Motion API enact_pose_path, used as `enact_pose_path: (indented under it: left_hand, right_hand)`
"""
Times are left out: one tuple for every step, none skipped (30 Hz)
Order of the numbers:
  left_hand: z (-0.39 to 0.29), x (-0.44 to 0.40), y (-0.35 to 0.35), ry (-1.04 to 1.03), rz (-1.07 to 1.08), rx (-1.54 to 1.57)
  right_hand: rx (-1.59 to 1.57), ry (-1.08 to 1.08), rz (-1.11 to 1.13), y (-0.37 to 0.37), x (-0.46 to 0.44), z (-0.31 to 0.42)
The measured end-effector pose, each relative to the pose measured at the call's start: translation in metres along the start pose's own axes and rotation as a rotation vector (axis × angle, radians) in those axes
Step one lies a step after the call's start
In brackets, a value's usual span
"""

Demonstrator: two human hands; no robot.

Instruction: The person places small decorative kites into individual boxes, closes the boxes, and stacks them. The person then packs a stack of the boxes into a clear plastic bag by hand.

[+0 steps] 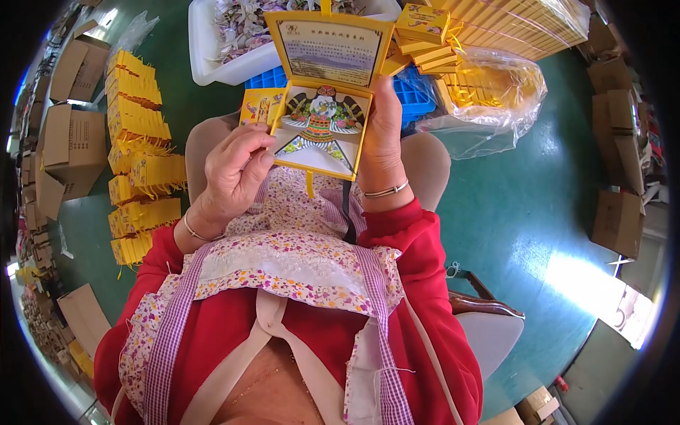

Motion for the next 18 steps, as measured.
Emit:
enact_pose_path:
  left_hand:
    - [0.003, 0.002, 0.000, 0.008, -0.007, 0.008]
    - [0.005, 0.004, -0.001, 0.014, -0.015, 0.015]
    - [0.015, 0.008, -0.001, 0.116, -0.041, 0.077]
    - [0.022, 0.015, -0.002, 0.217, -0.067, 0.138]
    - [0.029, 0.020, -0.003, 0.317, -0.095, 0.197]
    - [0.039, 0.025, -0.008, 0.460, -0.127, 0.374]
    - [0.048, 0.032, -0.016, 0.603, -0.160, 0.552]
    - [0.057, 0.039, -0.023, 0.743, -0.194, 0.732]
    - [0.060, 0.042, -0.028, 0.692, -0.142, 0.718]
    - [0.071, 0.053, -0.032, 0.793, -0.166, 0.820]
    - [0.079, 0.062, -0.037, 0.893, -0.190, 0.923]
    - [0.084, 0.069, -0.041, 0.994, -0.214, 1.029]
    - [0.087, 0.072, -0.043, 1.029, -0.212, 1.058]
    - [0.090, 0.074, -0.044, 1.063, -0.209, 1.087]
    - [0.093, 0.076, -0.045, 1.098, -0.205, 1.116]
    - [0.096, 0.079, -0.047, 1.134, -0.199, 1.148]
    - [0.102, 0.080, -0.043, 1.125, -0.164, 1.020]
    - [0.111, 0.083, -0.039, 1.114, -0.127, 0.893]
  right_hand:
    - [-0.062, -0.019, 0.006, 0.000, 0.000, -0.002]
    - [-0.056, -0.024, -0.019, 0.002, 0.001, -0.003]
    - [-0.050, -0.029, -0.044, 0.004, 0.001, -0.004]
    - [-0.045, -0.035, -0.068, 0.006, 0.000, -0.004]
    - [0.022, -0.008, -0.146, 0.017, -0.004, -0.005]
    - [-0.002, -0.013, -0.084, 0.016, -0.004, -0.005]
    - [-0.026, -0.019, -0.021, 0.015, -0.001, -0.004]
    - [-0.050, -0.025, 0.041, 0.011, 0.002, -0.004]
    - [-0.089, -0.047, -0.012, 0.009, 0.003, -0.003]
    - [-0.077, -0.058, -0.005, 0.011, 0.003, -0.006]
    - [-0.065, -0.069, 0.002, 0.015, 0.003, -0.010]
    - [-0.053, -0.080, 0.007, 0.017, 0.003, -0.014]
    - [-0.055, -0.073, -0.045, 0.020, 0.004, -0.016]
    - [0.018, -0.065, -0.049, 0.026, 0.001, -0.020]
    - [0.091, -0.057, -0.055, 0.031, -0.002, -0.026]
    - [0.165, -0.048, -0.062, 0.035, -0.005, -0.029]
    - [0.208, -0.052, -0.091, 0.037, -0.005, -0.035]
    - [0.224, -0.041, -0.035, 0.034, -0.006, -0.044]
Point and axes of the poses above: each hand's wrist, its own x-axis away from the middle knuckle, its own y-axis out of the back of the hand, z = x × y, the point moved 9 cm from there along -x, towards the middle knuckle, and after that the axes turned 7 degrees about x, right-handed, at the moved point
